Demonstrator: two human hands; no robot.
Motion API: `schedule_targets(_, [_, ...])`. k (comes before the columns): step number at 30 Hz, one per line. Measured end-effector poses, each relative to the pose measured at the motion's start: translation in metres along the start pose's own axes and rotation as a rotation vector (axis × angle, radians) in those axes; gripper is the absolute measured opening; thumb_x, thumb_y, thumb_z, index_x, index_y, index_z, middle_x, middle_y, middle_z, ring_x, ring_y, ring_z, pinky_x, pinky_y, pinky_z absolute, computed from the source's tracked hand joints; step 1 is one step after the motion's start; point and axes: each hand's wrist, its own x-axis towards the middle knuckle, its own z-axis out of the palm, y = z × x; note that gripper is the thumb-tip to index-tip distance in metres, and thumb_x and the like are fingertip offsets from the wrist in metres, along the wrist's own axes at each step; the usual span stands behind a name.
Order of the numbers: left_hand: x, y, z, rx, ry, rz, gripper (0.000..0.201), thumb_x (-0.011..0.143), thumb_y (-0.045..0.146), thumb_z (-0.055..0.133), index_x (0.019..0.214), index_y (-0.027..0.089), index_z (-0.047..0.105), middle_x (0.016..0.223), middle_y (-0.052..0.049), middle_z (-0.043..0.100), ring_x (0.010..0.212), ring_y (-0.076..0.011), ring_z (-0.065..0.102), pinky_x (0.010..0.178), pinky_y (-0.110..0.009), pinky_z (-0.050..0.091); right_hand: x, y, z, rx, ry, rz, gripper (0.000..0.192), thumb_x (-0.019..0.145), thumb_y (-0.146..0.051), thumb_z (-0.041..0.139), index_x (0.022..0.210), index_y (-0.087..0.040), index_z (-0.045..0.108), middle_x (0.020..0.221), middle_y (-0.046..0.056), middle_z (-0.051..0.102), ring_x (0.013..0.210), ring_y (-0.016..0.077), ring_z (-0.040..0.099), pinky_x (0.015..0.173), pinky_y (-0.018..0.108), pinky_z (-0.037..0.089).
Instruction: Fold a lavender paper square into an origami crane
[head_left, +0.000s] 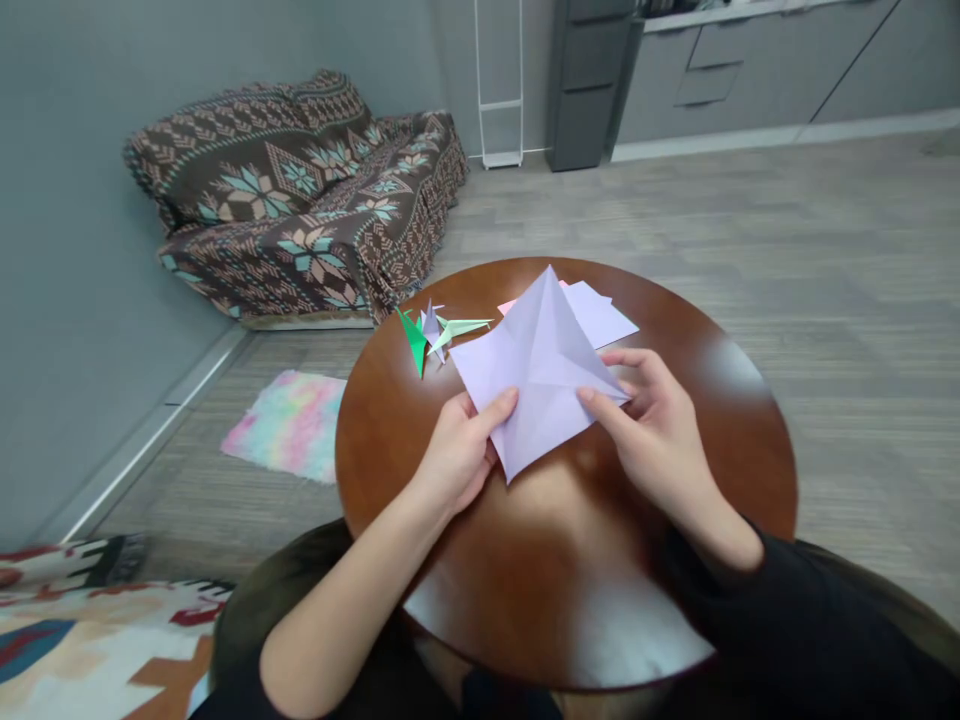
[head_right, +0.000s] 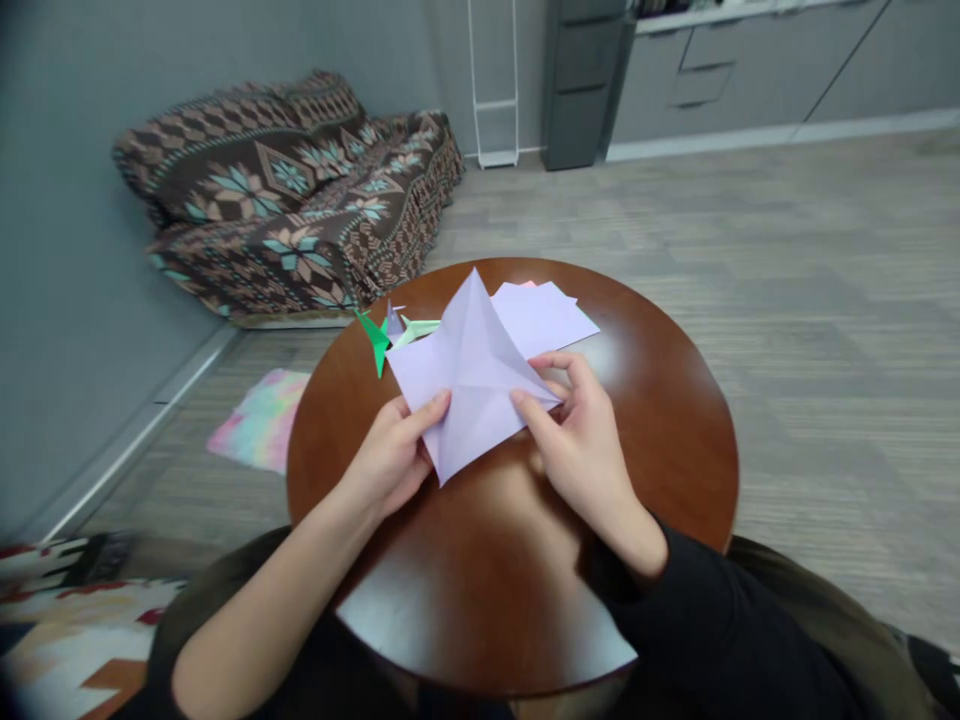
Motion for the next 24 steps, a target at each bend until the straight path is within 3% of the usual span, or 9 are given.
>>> schedule_targets(2, [0.003, 0.000, -0.005, 0.028, 0.035, 0.077, 0.043, 0.068, 0.031, 0.094, 0.102, 0.011, 0.078, 0.110, -0.015, 0.080, 0.101, -0.0299, 0.076, 0.093, -0.039, 0.062, 0.001, -0.003, -0.002, -0.024, 0.041, -0.021, 0.016, 0.088, -0.033, 0.074, 0.096, -0.022, 0.064, 0.084, 0.002, 0.074, 0.063, 0.0163, 0.063, 0.054, 0.028, 0.048])
schedule_targets(6, [0.011, 0.002, -0.017, 0.088, 0.076, 0.147, 0.045, 0.064, 0.031, 0.096, 0.101, 0.013, 0.078, 0.110, -0.013, 0.081, 0.094, -0.0272, 0.076, 0.084, -0.037, 0.063, 0.003, -0.004, -0.006, -0.063, 0.045, 0.010, 0.014, 0.089, -0.033, 0.073, 0.087, -0.019, 0.070, 0.072, 0.000, 0.068, 0.059, 0.0135, 0.059, 0.054, 0.025, 0.048])
schedule_targets(11, [0.020, 0.007, -0.032, 0.221, 0.038, 0.197, 0.041, 0.066, 0.032, 0.095, 0.100, 0.014, 0.079, 0.106, -0.011, 0.081, 0.089, -0.0240, 0.076, 0.085, -0.035, 0.061, 0.006, 0.001, -0.011, -0.119, -0.102, 0.086, 0.022, 0.095, -0.037, 0.067, 0.085, -0.018, 0.070, 0.066, 0.000, 0.067, 0.054, 0.0140, 0.059, 0.050, 0.026, 0.047])
schedule_targets(14, [0.022, 0.010, -0.035, 0.250, 0.005, 0.213, 0.044, 0.065, 0.032, 0.095, 0.101, 0.015, 0.078, 0.108, -0.011, 0.081, 0.091, -0.0250, 0.076, 0.090, -0.036, 0.059, 0.007, 0.005, -0.012, -0.091, -0.177, 0.107, 0.021, 0.096, -0.039, 0.067, 0.099, -0.019, 0.069, 0.067, 0.001, 0.070, 0.057, 0.0179, 0.067, 0.051, 0.028, 0.052])
schedule_targets(17, [0.019, 0.012, -0.032, 0.232, -0.009, 0.168, 0.043, 0.064, 0.031, 0.096, 0.099, 0.014, 0.077, 0.110, -0.012, 0.080, 0.094, -0.0270, 0.075, 0.090, -0.037, 0.059, 0.007, 0.007, -0.011, -0.035, -0.169, 0.101, 0.033, 0.094, -0.037, 0.070, 0.122, -0.022, 0.061, 0.066, -0.002, 0.073, 0.056, 0.0209, 0.072, 0.053, 0.031, 0.058])
schedule_targets(22, [0.010, 0.011, -0.023, 0.133, -0.129, 0.049, 0.054, 0.065, 0.023, 0.095, 0.114, 0.013, 0.075, 0.123, -0.015, 0.077, 0.104, -0.0287, 0.073, 0.094, -0.037, 0.058, 0.003, 0.003, -0.006, 0.032, -0.232, 0.073, 0.037, 0.095, -0.038, 0.069, 0.128, -0.022, 0.065, 0.063, -0.003, 0.072, 0.050, 0.0201, 0.071, 0.047, 0.031, 0.058])
schedule_targets(24, [0.009, 0.011, -0.022, 0.106, -0.124, 0.050, 0.054, 0.066, 0.021, 0.094, 0.116, 0.013, 0.074, 0.125, -0.015, 0.076, 0.106, -0.0290, 0.073, 0.096, -0.038, 0.058, 0.001, 0.000, -0.006, 0.044, -0.239, 0.037, 0.041, 0.095, -0.039, 0.070, 0.132, -0.022, 0.067, 0.068, -0.002, 0.072, 0.051, 0.0198, 0.073, 0.049, 0.032, 0.060])
